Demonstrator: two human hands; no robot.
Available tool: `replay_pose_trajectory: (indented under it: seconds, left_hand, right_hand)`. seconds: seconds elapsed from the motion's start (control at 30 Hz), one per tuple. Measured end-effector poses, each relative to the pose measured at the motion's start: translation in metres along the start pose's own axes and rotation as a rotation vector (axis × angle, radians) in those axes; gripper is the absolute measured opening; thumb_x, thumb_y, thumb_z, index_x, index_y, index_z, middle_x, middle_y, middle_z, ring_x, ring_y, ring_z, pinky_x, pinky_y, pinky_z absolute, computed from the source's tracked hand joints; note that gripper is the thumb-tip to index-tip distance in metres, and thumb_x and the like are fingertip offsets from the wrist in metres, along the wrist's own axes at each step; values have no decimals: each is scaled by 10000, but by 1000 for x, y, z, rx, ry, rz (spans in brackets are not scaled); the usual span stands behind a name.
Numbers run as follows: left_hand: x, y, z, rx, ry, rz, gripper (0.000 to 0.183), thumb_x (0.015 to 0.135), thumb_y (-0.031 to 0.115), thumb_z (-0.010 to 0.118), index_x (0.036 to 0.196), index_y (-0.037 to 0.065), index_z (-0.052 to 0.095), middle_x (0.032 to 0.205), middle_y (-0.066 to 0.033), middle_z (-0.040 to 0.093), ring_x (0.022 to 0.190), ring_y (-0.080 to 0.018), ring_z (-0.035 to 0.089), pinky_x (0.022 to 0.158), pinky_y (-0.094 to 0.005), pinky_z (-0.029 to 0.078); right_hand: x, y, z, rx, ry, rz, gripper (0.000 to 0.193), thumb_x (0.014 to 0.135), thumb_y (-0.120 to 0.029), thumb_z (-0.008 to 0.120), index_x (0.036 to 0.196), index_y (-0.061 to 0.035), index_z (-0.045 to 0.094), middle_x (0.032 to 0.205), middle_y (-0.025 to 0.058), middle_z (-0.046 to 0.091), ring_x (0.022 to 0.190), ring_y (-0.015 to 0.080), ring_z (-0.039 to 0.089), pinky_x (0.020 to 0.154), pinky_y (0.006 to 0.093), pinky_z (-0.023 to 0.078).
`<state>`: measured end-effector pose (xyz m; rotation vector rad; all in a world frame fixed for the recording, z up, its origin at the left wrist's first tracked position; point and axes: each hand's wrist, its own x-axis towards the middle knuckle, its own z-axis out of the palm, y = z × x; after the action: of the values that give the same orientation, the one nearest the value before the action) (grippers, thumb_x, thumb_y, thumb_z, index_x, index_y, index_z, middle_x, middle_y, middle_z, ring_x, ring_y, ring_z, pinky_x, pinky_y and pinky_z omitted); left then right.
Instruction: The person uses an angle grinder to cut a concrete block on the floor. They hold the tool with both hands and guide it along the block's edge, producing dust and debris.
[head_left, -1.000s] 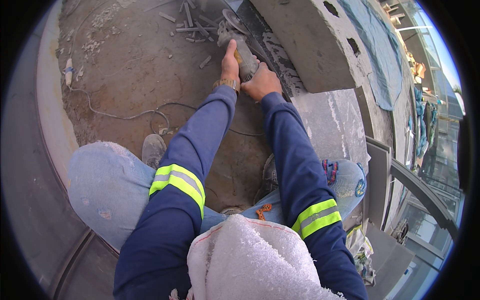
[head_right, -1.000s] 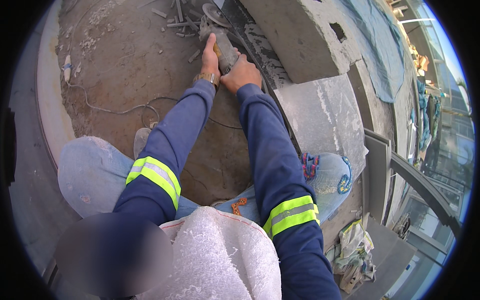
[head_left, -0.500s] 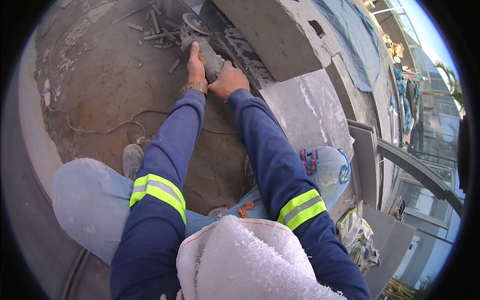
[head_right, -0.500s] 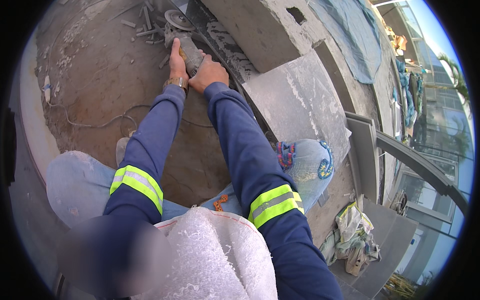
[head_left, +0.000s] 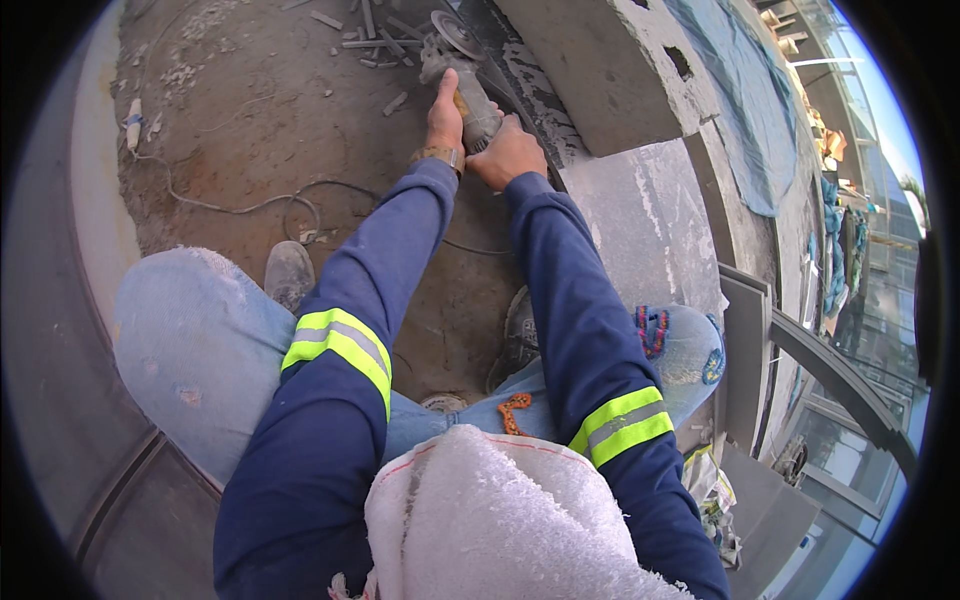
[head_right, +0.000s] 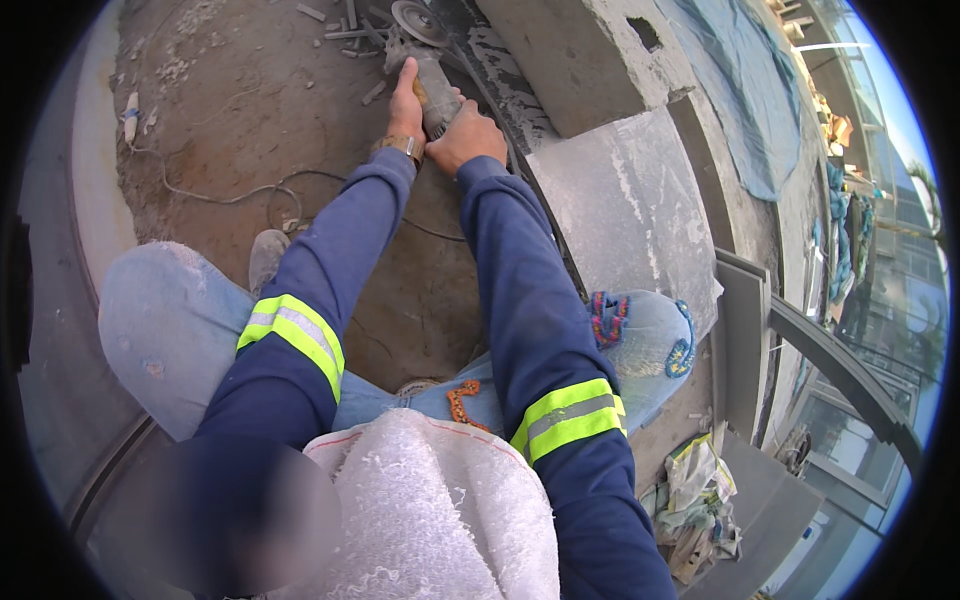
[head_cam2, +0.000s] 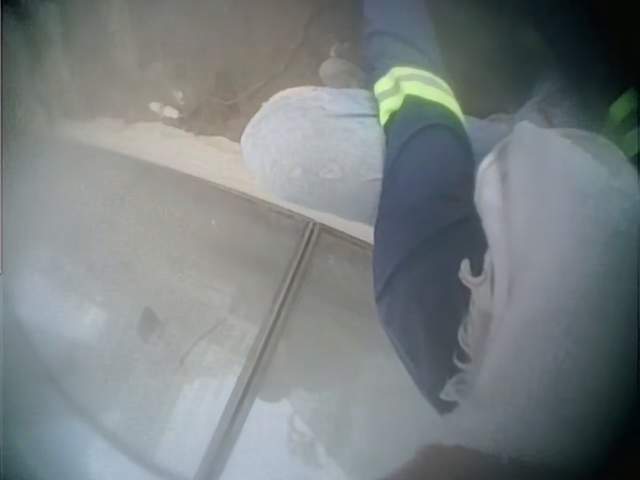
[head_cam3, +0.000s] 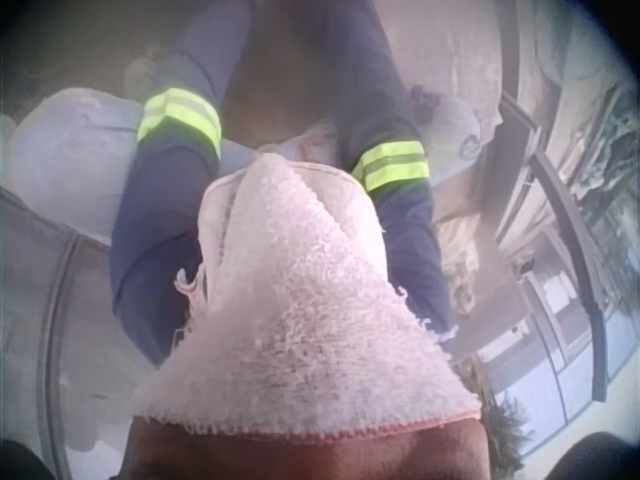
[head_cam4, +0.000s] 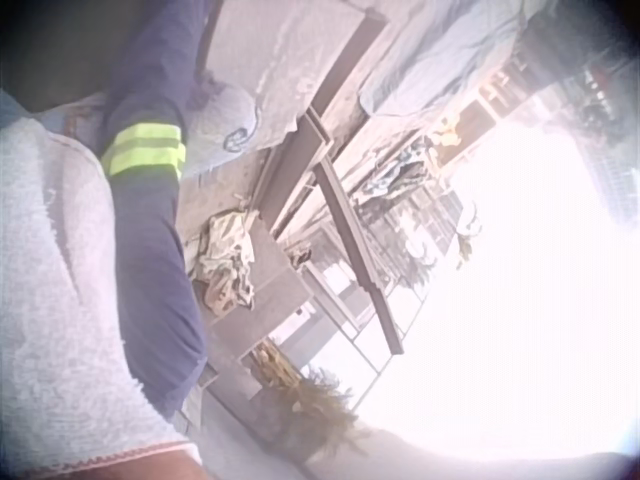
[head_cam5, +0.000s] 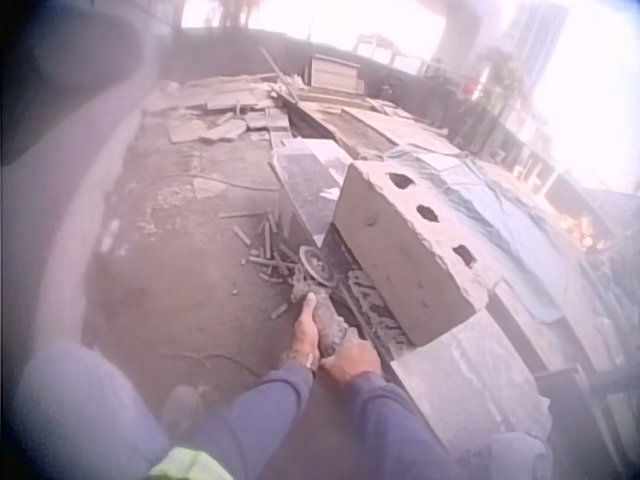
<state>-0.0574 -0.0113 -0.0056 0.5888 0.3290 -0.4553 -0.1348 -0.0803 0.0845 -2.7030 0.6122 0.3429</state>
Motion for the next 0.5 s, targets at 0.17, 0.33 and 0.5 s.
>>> replay_pose_trajectory:
  seconds: [0.17, 0.33, 0.5]
  left_hand:
    - [7, -5, -6, 11, -30, 28, 615, 932, 607, 557, 1058, 6, 585, 849, -198, 676, 709, -335, 685, 673, -453, 597]
    - [10, -10, -9, 2, -40, 26, 619, 930, 612, 556, 1043, 4, 587, 851, -203, 675, 713, -335, 683, 675, -453, 595]
    - [6, -9, -7, 13, -21, 2, 636, 925, 622, 557, 1049, -1, 597, 858, -205, 678, 724, -340, 683, 679, -451, 593]
  right_hand:
    - [-1, 2, -1, -2, -12, -9, 840, 667, -414, 818, 1328, -1, 506, 1187, 236, 673, 1132, 368, 649, 998, 421, 507]
    - [-2, 4, -1, 8, -20, -15, 847, 665, -404, 812, 1341, 0, 500, 1192, 229, 676, 1130, 360, 653, 1001, 414, 505]
    - [-5, 6, -2, -4, -28, -10, 883, 661, -406, 811, 1375, -3, 482, 1190, 228, 678, 1125, 360, 655, 999, 414, 507]
